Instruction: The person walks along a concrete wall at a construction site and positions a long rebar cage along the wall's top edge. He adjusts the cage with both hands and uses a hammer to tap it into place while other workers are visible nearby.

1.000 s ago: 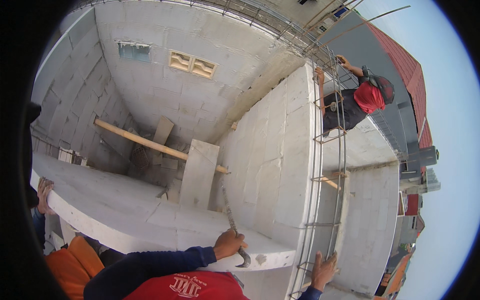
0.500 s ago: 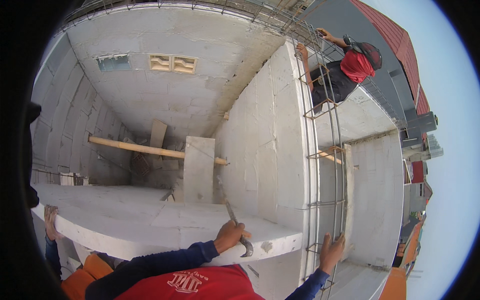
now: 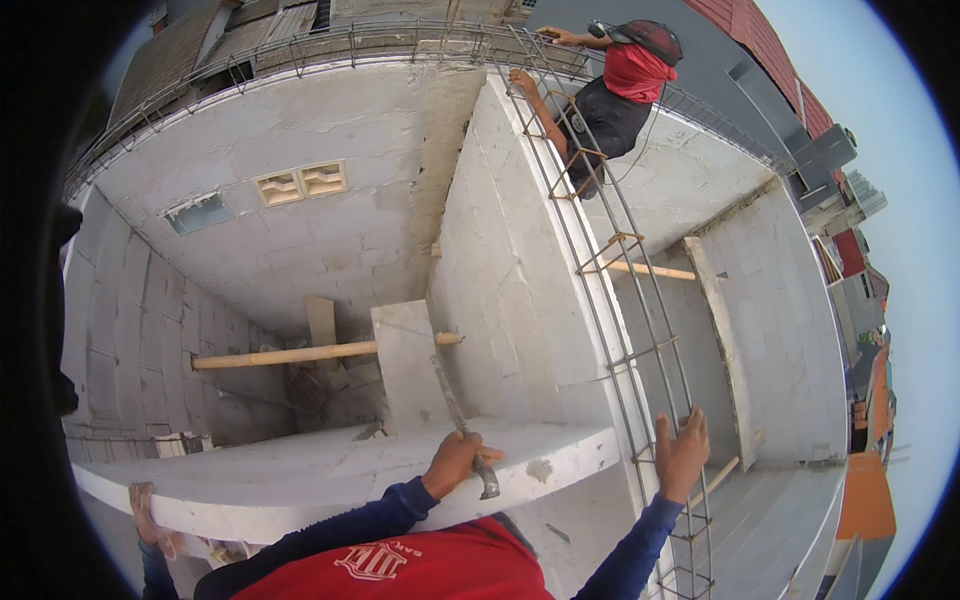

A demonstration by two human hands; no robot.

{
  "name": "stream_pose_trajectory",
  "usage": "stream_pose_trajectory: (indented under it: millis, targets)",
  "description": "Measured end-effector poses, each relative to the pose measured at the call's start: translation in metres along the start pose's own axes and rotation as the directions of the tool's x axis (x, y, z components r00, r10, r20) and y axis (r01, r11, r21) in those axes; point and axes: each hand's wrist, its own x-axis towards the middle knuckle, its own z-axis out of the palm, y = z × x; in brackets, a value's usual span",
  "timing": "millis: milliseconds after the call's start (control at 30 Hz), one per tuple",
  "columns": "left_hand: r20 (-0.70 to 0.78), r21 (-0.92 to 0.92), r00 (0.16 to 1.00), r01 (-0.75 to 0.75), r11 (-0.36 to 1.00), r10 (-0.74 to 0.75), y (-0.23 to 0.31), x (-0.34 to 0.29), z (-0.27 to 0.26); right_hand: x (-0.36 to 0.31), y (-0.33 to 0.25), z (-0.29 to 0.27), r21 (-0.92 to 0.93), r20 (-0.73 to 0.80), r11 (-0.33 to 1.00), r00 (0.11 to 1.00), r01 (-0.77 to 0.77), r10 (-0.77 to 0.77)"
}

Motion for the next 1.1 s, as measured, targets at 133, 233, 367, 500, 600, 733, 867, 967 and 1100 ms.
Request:
stream_pose_trajectory:
  millis: [133, 233, 367, 500, 600, 733, 867, 967, 1100]
  targets:
    - [-0.017, -0.088, 1.000, -0.007, 0.996, 0.006, 0.004, -0.004, 0.001, -0.001, -0.003, -0.001, -0.003, 0.004, 1.000, 1.000, -0.018, 0.018]
    - [0.009, 0.010, 1.000, -0.029, 1.000, 0.029, 0.006, -0.005, -0.002, 0.000, -0.005, -0.003, 0.022, -0.002, 0.999, 1.000, -0.024, 0.024]
    - [0.034, 0.049, 0.999, -0.010, 0.999, 0.008, 0.011, -0.007, -0.005, 0.002, -0.005, -0.004, 0.042, -0.015, 0.999, 1.000, -0.016, 0.017]
    - [0.053, 0.021, 0.999, 0.004, 1.000, -0.005, 0.020, -0.014, -0.003, 0.003, -0.004, -0.006, 0.066, -0.005, 0.998, 1.000, -0.021, 0.021]
    - [0.065, 0.052, 0.998, -0.017, 0.999, 0.014, 0.025, -0.016, -0.003, 0.002, -0.001, -0.005, 0.067, 0.022, 0.997, 0.999, -0.042, 0.040]
    - [0.048, 0.086, 0.999, -0.030, 0.996, 0.026, 0.027, -0.015, -0.002, 0.000, 0.004, -0.001, 0.035, 0.023, 0.999, 1.000, -0.019, 0.019]
    - [0.032, 0.069, 0.999, -0.030, 0.997, 0.028, 0.031, -0.016, 0.002, -0.001, 0.009, 0.001, 0.018, -0.006, 0.999, 1.000, 0.029, -0.028]
    - [0.039, 0.076, 0.998, -0.047, 0.996, 0.044, 0.036, -0.018, 0.004, -0.004, 0.011, 0.002, 0.028, -0.023, 0.999, 0.999, 0.038, -0.037]
    - [0.007, 0.079, 1.000, -0.012, 0.997, 0.011, 0.041, -0.020, 0.007, -0.003, 0.018, 0.003, 0.075, -0.028, 0.996, 0.999, 0.042, -0.040]
